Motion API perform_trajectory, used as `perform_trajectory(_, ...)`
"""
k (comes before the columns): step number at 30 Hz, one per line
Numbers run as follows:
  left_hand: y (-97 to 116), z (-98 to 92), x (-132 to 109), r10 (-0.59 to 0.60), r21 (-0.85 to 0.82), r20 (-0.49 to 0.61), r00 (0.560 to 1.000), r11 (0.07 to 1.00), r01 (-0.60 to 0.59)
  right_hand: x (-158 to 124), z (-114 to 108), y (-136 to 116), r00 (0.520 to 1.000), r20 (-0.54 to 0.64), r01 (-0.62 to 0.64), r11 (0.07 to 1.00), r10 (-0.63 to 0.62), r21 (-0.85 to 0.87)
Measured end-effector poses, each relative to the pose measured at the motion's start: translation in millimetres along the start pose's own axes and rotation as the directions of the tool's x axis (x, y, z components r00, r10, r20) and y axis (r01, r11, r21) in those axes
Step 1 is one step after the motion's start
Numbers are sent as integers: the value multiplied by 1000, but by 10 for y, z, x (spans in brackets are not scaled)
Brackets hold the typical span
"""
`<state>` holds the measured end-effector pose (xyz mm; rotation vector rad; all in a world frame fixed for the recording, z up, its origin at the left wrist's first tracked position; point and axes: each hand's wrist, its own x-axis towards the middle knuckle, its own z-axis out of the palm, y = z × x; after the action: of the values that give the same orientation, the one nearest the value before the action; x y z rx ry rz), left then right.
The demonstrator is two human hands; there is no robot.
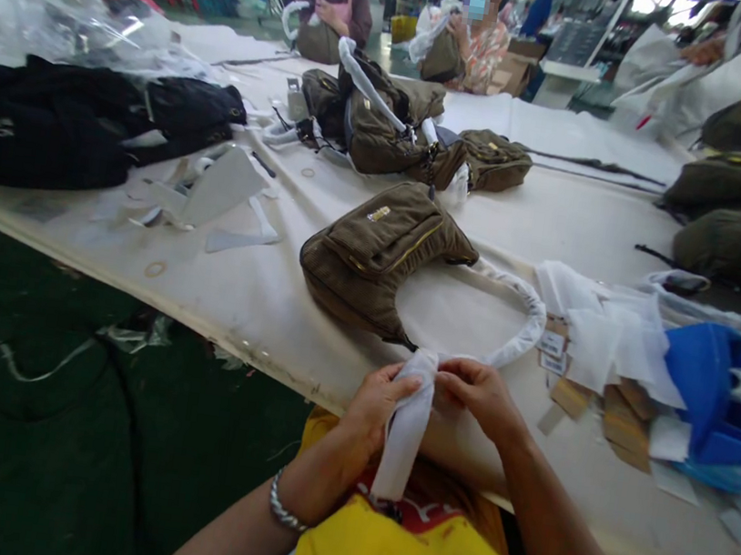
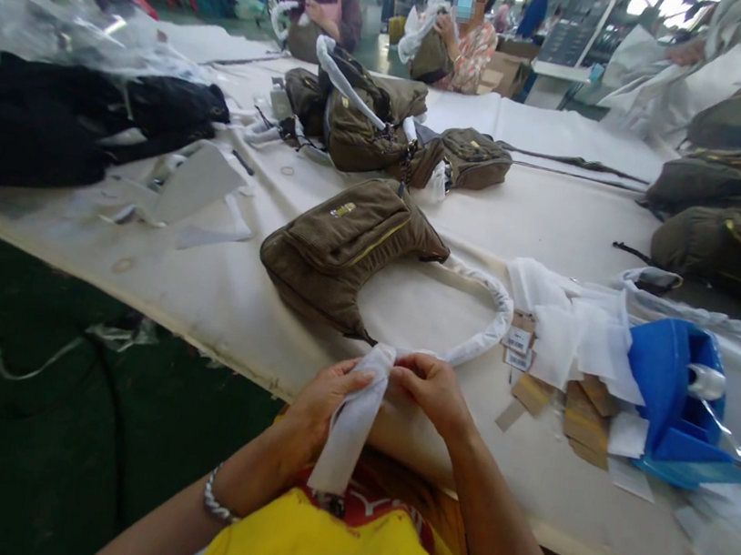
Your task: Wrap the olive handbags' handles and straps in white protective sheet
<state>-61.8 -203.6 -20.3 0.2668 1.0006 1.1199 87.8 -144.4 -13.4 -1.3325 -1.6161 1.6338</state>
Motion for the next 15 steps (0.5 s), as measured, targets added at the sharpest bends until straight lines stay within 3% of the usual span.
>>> perform_trajectory(5,106,30,-41,-147,-171,60,987,973,156,11,85,99,998,61,-1,965,-16,261)
perform_trajectory(9,202,82,-68,-323,-338,113,940,877,342,46,227,159,999,29,-2,882,-13,472)
perform_trajectory(15,211,62,-75,-373,-346,294,880,817,462,65,334,88,995,-75,96,888,-69,449)
